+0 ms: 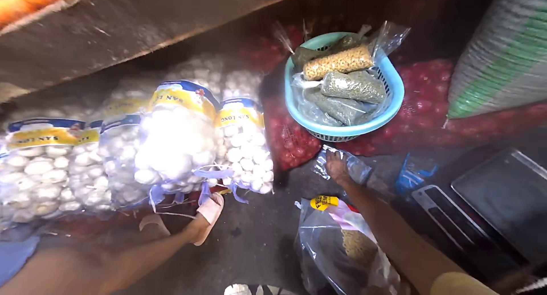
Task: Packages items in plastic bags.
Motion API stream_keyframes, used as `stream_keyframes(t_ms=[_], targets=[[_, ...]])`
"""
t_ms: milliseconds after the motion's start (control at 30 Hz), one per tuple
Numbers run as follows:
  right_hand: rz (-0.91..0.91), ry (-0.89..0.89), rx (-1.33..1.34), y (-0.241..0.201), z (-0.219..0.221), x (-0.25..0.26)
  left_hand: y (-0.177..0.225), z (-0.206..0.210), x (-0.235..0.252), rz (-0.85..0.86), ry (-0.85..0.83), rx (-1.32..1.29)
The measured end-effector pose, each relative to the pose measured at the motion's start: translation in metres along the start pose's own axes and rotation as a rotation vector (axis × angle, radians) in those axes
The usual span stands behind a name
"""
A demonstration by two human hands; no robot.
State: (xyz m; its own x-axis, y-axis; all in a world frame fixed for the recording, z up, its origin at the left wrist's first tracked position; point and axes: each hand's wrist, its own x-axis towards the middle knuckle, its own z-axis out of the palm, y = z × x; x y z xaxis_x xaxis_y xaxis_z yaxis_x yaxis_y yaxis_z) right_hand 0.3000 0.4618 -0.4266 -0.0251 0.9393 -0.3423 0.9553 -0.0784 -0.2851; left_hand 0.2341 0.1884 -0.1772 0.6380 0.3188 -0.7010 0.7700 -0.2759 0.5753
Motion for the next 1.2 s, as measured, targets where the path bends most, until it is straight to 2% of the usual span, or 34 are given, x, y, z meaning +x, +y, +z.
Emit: stream_keyframes(t_ms=[67, 133, 200, 233, 300, 400, 500, 567, 633, 700, 733, 833, 867, 900, 967, 1033, 1133, 1200], targets=[[-0.083, 0.044, -0.018, 0.012, 0.003, -0.008, 0.006, -0.008, -0.004, -0.021, -0.033, 0.017], [-0.064, 0.066, 0.035, 0.019, -0.002, -0.022, 0.012, -0.017, -0.013, -0.035, -0.043, -0.011], [0.046, 0.155, 0.125, 0.026, -0.001, -0.038, 0.013, -0.017, -0.015, -0.104, 0.023, -0.165], [0.119, 0.198, 0.160, 0.032, 0.001, -0.043, 0.013, -0.015, -0.007, -0.158, -0.026, -0.174], [0.282, 0.199, 0.188, 0.047, 0.001, -0.052, 0.020, -0.028, -0.004, -0.193, -0.146, -0.108], [0.418, 0.179, 0.186, 0.073, 0.011, -0.061, 0.020, -0.050, -0.017, -0.163, -0.118, -0.045], [0.359, 0.143, 0.211, 0.077, 0.001, -0.072, 0.000, -0.059, -0.019, -0.087, 0.157, -0.037], [0.377, 0.094, 0.296, 0.073, -0.018, -0.078, -0.008, -0.083, -0.025, -0.078, 0.322, -0.151], [0.338, 0.122, 0.434, 0.067, -0.048, -0.090, -0.014, -0.107, -0.034, -0.043, 0.562, -0.332], [0.133, 0.193, 0.580, 0.061, -0.080, -0.105, -0.024, -0.126, -0.044, -0.034, 0.791, -0.448], [0.014, 0.175, 0.618, 0.055, -0.103, -0.118, -0.030, -0.133, -0.049, -0.043, 0.890, -0.455], [-0.321, 0.001, 0.651, 0.039, -0.184, -0.167, -0.047, -0.144, -0.052, -0.034, 1.203, -0.337], [-0.437, -0.026, 0.692, 0.035, -0.206, -0.184, -0.050, -0.145, -0.053, 0.003, 1.260, -0.323], [-0.542, -0.025, 0.769, 0.032, -0.225, -0.201, -0.049, -0.146, -0.055, 0.054, 1.268, -0.349], [-0.703, 0.042, 1.019, 0.023, -0.248, -0.227, -0.038, -0.145, -0.059, 0.186, 1.156, -0.538], [-0.746, 0.173, 1.272, 0.006, -0.255, -0.246, -0.020, -0.138, -0.056, 0.330, 1.065, -0.757], [-0.562, 0.532, 1.511, -0.033, -0.246, -0.263, 0.000, -0.133, -0.050, 0.500, 1.033, -0.909], [-0.419, 0.693, 1.591, -0.056, -0.236, -0.269, 0.003, -0.135, -0.051, 0.562, 0.980, -0.956]])
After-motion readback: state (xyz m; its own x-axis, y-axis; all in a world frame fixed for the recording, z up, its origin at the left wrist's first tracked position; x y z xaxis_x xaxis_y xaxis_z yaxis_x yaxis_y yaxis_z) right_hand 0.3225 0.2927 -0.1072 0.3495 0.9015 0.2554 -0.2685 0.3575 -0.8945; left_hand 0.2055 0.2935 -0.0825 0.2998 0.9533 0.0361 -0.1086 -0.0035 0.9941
